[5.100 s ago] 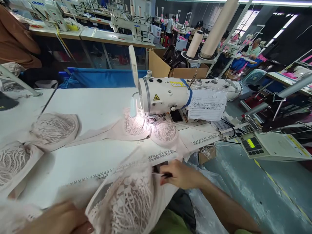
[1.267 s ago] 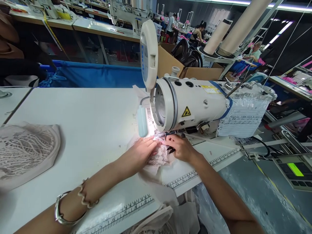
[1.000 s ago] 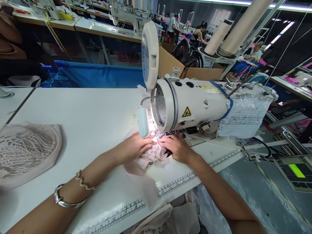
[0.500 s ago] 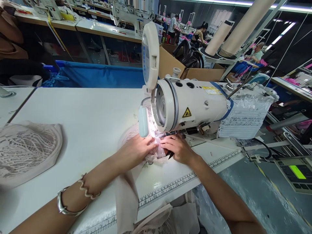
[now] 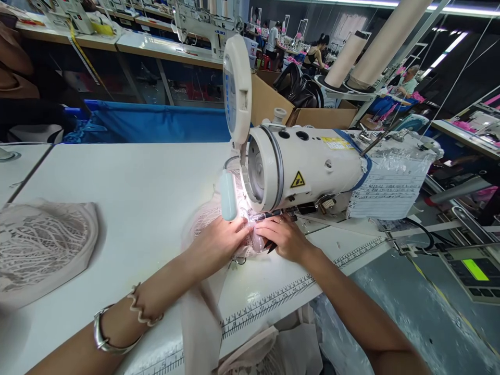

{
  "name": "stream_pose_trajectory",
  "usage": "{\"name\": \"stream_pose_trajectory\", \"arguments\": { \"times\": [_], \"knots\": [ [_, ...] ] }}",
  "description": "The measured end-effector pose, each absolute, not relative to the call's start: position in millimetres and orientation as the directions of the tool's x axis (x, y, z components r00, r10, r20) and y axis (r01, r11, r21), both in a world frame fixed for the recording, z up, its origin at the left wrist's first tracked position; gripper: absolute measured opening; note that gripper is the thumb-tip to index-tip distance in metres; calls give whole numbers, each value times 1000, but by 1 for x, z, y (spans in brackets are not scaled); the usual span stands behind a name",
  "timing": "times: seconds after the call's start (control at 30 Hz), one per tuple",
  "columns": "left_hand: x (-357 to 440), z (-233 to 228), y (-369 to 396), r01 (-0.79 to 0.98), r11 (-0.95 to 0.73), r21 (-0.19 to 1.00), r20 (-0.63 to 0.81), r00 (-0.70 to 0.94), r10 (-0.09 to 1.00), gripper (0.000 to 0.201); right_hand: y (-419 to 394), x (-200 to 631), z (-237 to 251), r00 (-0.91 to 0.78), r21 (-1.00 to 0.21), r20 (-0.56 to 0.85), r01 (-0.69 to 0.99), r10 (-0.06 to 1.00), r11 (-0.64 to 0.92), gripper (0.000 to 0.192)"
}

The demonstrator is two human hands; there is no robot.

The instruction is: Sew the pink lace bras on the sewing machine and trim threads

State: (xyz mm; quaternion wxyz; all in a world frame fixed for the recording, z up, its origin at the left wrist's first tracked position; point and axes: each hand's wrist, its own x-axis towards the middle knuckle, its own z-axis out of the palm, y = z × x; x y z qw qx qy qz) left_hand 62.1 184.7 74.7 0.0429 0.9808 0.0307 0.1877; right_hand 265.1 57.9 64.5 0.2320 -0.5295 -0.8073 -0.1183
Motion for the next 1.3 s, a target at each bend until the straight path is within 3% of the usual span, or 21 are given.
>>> {"name": "stream_pose_trajectory", "arguments": {
  "times": [0.1,0.23,0.33,0.47,0.53,0.67,0.73,0.83,0.9,1.1,1.3],
  "knots": [
    [63,73,183,79,-996,37,363,928,87,23,58,265,65,-322,-56,489,916,811,398,39],
    [63,72,182,9,-1000,-2,380,925,8,25,58,266,63,-338,-43,485,912,806,408,34],
    [63,74,183,-16,-1000,23,388,922,-6,28,58,266,61,-344,-32,517,908,784,419,34],
    [63,77,182,13,-997,75,382,923,41,12,58,266,62,-345,-32,521,906,781,422,38],
    [61,77,181,29,-997,69,366,929,52,15,58,266,62,-341,-44,501,908,795,417,37],
    [61,72,176,106,-994,-36,351,932,87,19,58,267,62,-346,-45,523,901,779,431,33],
    [62,70,172,67,-995,-70,357,933,37,21,58,267,60,-344,-44,531,902,775,430,31],
    [66,68,168,-74,-997,-18,372,925,-76,33,58,268,58,-326,-53,507,912,798,406,27],
    [67,67,167,-104,-994,20,384,919,-89,38,58,268,57,-318,-60,496,916,808,397,24],
    [63,63,170,-60,-993,97,347,938,-22,36,57,271,55,-320,-97,508,901,800,422,18],
    [62,61,174,22,-995,99,344,937,55,38,57,271,57,-294,-140,487,903,823,406,20]
  ]
}}
